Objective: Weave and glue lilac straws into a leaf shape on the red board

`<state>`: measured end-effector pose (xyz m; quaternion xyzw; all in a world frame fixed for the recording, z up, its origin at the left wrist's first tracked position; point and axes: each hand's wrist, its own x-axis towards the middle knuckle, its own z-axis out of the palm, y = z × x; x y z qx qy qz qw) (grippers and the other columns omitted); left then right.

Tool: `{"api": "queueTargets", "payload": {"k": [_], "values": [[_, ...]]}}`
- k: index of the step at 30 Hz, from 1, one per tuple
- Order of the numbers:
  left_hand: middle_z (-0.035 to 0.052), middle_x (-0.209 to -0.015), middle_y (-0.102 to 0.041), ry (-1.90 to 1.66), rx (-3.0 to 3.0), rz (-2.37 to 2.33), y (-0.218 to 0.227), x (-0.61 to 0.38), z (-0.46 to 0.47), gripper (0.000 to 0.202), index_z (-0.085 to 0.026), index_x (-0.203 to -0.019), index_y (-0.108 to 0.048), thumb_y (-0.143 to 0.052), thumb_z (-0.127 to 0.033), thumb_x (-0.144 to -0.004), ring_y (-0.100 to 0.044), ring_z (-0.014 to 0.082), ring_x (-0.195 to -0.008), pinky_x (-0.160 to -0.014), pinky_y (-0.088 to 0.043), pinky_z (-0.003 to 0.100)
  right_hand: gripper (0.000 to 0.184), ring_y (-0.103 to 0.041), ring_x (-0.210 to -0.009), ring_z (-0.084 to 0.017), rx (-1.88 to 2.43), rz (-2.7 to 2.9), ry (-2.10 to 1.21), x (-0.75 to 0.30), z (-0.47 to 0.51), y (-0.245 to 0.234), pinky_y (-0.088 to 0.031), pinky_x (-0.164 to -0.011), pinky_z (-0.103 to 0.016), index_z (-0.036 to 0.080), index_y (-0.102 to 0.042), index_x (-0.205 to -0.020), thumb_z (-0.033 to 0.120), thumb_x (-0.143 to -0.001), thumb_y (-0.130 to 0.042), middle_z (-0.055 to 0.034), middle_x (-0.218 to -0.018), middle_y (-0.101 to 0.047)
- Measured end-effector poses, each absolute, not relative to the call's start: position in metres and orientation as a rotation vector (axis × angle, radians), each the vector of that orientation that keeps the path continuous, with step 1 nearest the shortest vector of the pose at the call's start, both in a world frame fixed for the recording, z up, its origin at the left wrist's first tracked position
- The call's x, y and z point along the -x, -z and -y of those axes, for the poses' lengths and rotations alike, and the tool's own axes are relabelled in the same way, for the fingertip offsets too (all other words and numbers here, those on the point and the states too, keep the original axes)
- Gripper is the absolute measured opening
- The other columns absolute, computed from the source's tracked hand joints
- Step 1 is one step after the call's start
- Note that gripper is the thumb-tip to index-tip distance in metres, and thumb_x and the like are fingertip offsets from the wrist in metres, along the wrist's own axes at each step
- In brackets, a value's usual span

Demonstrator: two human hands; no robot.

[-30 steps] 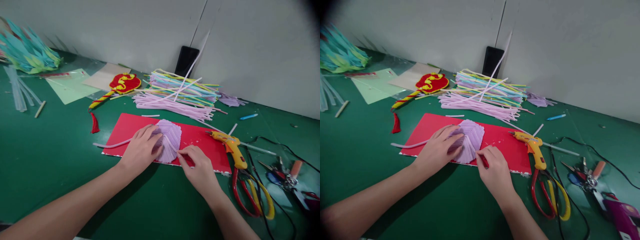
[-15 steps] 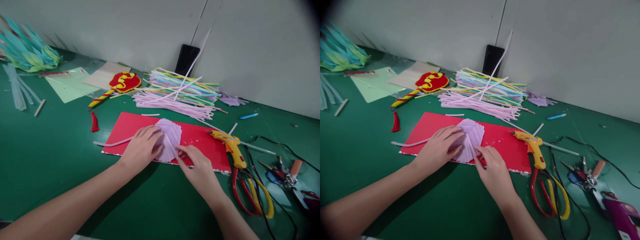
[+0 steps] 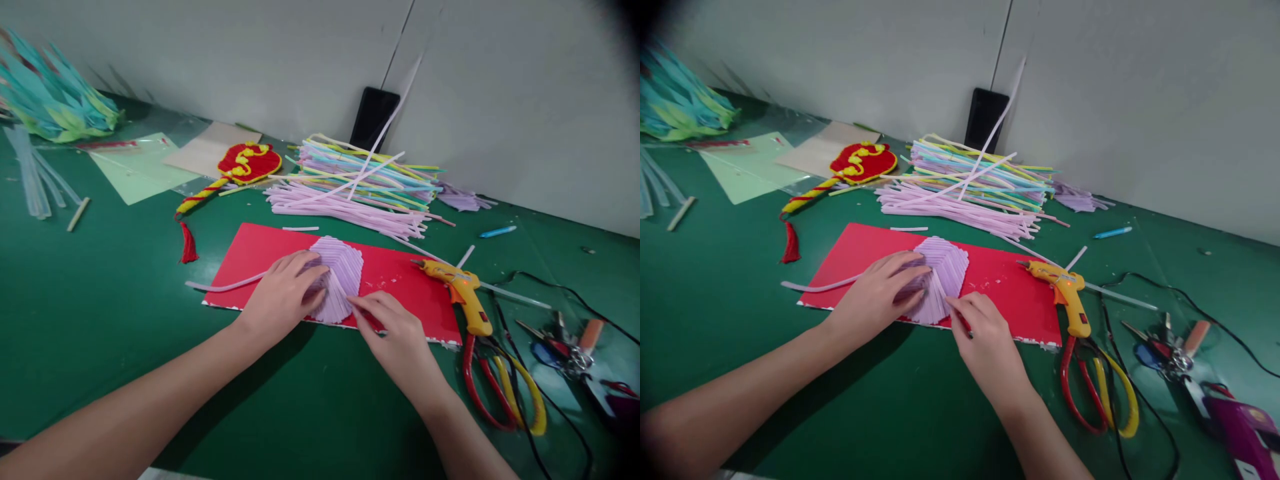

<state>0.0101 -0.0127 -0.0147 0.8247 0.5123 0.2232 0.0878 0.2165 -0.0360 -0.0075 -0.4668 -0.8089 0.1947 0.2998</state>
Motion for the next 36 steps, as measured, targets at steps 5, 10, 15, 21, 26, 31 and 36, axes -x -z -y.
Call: {"api": "queueTargets", "payload": {"k": [5, 10, 15, 21, 26, 31, 36], "values": [[0.0108, -0.127, -0.055, -0.687, -2.458, -1.523, 0.016, -0.010, 0.013, 0.030, -0.018, -0.115, -0.060, -0.057, -0.020, -0.085, -0.051, 0.0260, -0.119, -0.099, -0.044, 0.044, 0.022, -0.061, -0.084, -0.017, 1.242, 2.152, -0.541, -0.217, 0.037, 0.007, -0.052, -0.077, -0.030, 0.018, -0.065, -0.104, 0.012, -0.087, -0.052, -0.0061, -0.088, -0.063], [0.0110, -0.126, -0.055, -0.706, -2.452, -1.525, 0.015, -0.011, 0.013, 0.028, -0.018, -0.113, -0.060, -0.057, -0.020, -0.086, -0.051, 0.0259, -0.118, -0.098, -0.045, 0.044, 0.023, -0.061, -0.082, -0.017, 1.229, 2.152, -0.553, -0.216, 0.037, 0.006, -0.053, -0.075, -0.030, 0.019, -0.066, -0.104, 0.012, -0.087, -0.052, -0.0057, -0.087, -0.064], [0.0111, -0.126, -0.055, -0.699, -2.456, -1.523, 0.016, -0.011, 0.012, 0.029, -0.018, -0.114, -0.060, -0.057, -0.021, -0.085, -0.052, 0.0261, -0.118, -0.099, -0.044, 0.044, 0.022, -0.061, -0.081, -0.016, 1.234, 2.142, -0.582, -0.215, 0.038, 0.005, -0.052, -0.075, -0.029, 0.020, -0.066, -0.104, 0.014, -0.089, -0.050, -0.0054, -0.087, -0.065], [0.0107, -0.127, -0.054, -0.682, -2.459, -1.522, 0.016, -0.010, 0.012, 0.029, -0.019, -0.115, -0.059, -0.056, -0.021, -0.086, -0.051, 0.0262, -0.118, -0.098, -0.045, 0.045, 0.020, -0.061, -0.080, -0.016, 1.263, 2.120, -0.588, -0.217, 0.035, 0.008, -0.052, -0.073, -0.029, 0.022, -0.068, -0.099, 0.017, -0.090, -0.051, -0.0047, -0.085, -0.063], [0.0109, -0.128, -0.055, -0.686, -2.460, -1.527, 0.015, -0.011, 0.013, 0.029, -0.017, -0.114, -0.059, -0.056, -0.021, -0.086, -0.051, 0.0268, -0.119, -0.099, -0.044, 0.045, 0.017, -0.059, -0.082, -0.017, 1.276, 2.107, -0.557, -0.218, 0.032, 0.011, -0.050, -0.076, -0.031, 0.021, -0.068, -0.096, 0.017, -0.089, -0.053, -0.0049, -0.086, -0.061], [0.0110, -0.128, -0.055, -0.681, -2.435, -1.524, 0.015, -0.011, 0.013, 0.029, -0.018, -0.115, -0.059, -0.056, -0.021, -0.086, -0.051, 0.0262, -0.119, -0.099, -0.044, 0.045, 0.015, -0.061, -0.082, -0.017, 1.255, 2.098, -0.575, -0.218, 0.031, 0.012, -0.051, -0.075, -0.031, 0.023, -0.068, -0.095, 0.019, -0.089, -0.054, -0.0042, -0.086, -0.063], [0.0092, -0.129, -0.054, -0.692, -2.366, -1.523, 0.017, -0.009, 0.011, 0.028, -0.020, -0.114, -0.058, -0.057, -0.022, -0.085, -0.051, 0.0255, -0.119, -0.099, -0.044, 0.045, 0.011, -0.062, -0.081, -0.017, 1.254, 2.068, -0.623, -0.217, 0.027, 0.014, -0.052, -0.074, -0.031, 0.024, -0.068, -0.089, 0.021, -0.086, -0.058, -0.0034, -0.084, -0.065]]}}
